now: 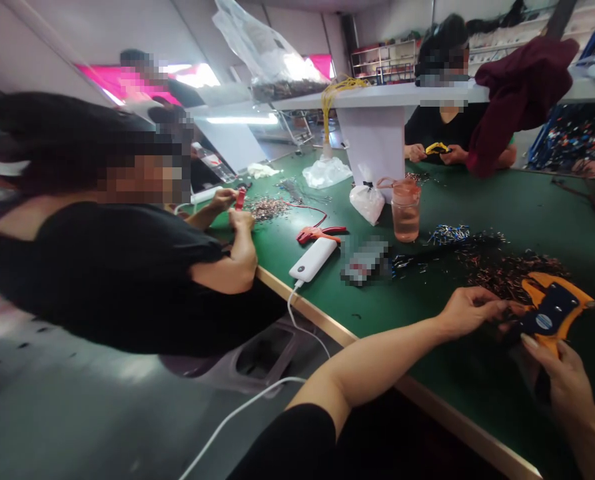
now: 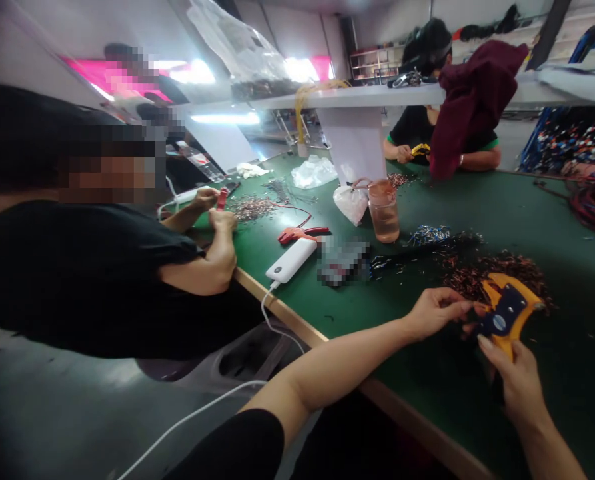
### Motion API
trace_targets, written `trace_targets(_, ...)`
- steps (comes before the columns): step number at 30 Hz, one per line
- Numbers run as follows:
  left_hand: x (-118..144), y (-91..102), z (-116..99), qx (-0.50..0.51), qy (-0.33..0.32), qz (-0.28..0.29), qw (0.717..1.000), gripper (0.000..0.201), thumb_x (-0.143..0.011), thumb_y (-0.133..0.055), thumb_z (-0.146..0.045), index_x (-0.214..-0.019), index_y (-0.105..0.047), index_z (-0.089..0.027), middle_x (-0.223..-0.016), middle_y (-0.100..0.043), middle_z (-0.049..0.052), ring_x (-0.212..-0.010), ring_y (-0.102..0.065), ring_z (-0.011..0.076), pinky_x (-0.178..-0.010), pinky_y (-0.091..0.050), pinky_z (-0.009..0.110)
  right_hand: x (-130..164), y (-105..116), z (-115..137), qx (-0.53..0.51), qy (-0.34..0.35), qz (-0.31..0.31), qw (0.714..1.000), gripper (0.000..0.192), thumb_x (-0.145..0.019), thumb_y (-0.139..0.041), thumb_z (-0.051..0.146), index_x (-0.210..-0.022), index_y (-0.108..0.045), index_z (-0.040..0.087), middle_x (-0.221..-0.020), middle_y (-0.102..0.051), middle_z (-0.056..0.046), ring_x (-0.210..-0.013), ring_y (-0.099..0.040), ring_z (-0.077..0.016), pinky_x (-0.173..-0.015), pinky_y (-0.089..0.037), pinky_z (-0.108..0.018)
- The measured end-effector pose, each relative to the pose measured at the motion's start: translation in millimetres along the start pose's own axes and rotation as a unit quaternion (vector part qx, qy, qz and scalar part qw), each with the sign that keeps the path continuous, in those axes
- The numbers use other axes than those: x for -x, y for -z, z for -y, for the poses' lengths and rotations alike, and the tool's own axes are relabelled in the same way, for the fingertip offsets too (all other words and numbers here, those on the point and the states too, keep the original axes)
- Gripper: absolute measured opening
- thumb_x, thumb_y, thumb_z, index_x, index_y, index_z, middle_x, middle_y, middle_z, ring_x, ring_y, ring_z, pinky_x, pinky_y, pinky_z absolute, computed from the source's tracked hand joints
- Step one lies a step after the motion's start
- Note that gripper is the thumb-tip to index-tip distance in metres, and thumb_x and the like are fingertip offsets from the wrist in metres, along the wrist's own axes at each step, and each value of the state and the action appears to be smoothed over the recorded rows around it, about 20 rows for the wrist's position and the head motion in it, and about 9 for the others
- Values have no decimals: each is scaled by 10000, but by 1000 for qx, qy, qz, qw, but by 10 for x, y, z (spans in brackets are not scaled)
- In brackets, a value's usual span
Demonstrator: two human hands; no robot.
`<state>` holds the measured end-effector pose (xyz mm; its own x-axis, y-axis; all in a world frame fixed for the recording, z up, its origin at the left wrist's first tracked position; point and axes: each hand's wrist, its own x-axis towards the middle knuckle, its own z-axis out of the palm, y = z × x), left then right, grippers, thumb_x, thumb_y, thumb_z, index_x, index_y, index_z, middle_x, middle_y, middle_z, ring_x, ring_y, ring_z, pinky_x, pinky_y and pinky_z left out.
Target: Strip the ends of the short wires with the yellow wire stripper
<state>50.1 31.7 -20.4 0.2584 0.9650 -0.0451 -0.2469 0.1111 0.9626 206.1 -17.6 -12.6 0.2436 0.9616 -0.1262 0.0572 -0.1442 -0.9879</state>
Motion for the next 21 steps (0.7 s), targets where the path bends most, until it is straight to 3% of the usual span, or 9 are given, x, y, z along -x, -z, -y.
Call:
trace_targets(3,18,-2,-43,-14,-32,-25,999,378,-708,-727,-512,-712,-629,-146,-607,-587,-16,-568,-512,92,-597,-426,234,16,-39,-36,-54,-23,16,998,351,-471,-856,419,-688,-712,184,-594,-686,-45,-515,-601,-204,-496,-484,-315)
trace_targets(8,67,-2,-158,-17,-100,-74,992,352,-745,-684,-495,-710,-621,-150,-584,-577,-28,-550,-484,82,-567,-404,213,52,-114,4,-117,-2,79,990,433,-551,-855,488,-828,-716,186,-715,-730,-54,-670,-679,-235,-692,-545,-362)
trace_targets(16,162,-102,-215,25,-76,-29,996,370,-732,-684,-522,-739,-604,-160,-663,-668,16,-497,-550,105,-474,-458,234,88,-116,45,-62,24,98,993,430,-580,-829,536,-790,-731,174,-735,-738,-59,-671,-665,-214,-682,-530,-330)
trace_targets(21,184,-119,-219,2,-83,-34,996,354,-748,-680,-492,-698,-596,-152,-569,-589,-18,-427,-484,76,-424,-412,211,119,-160,101,-23,36,99,994,388,-583,-819,511,-755,-714,181,-700,-721,-39,-648,-648,-206,-654,-523,-322)
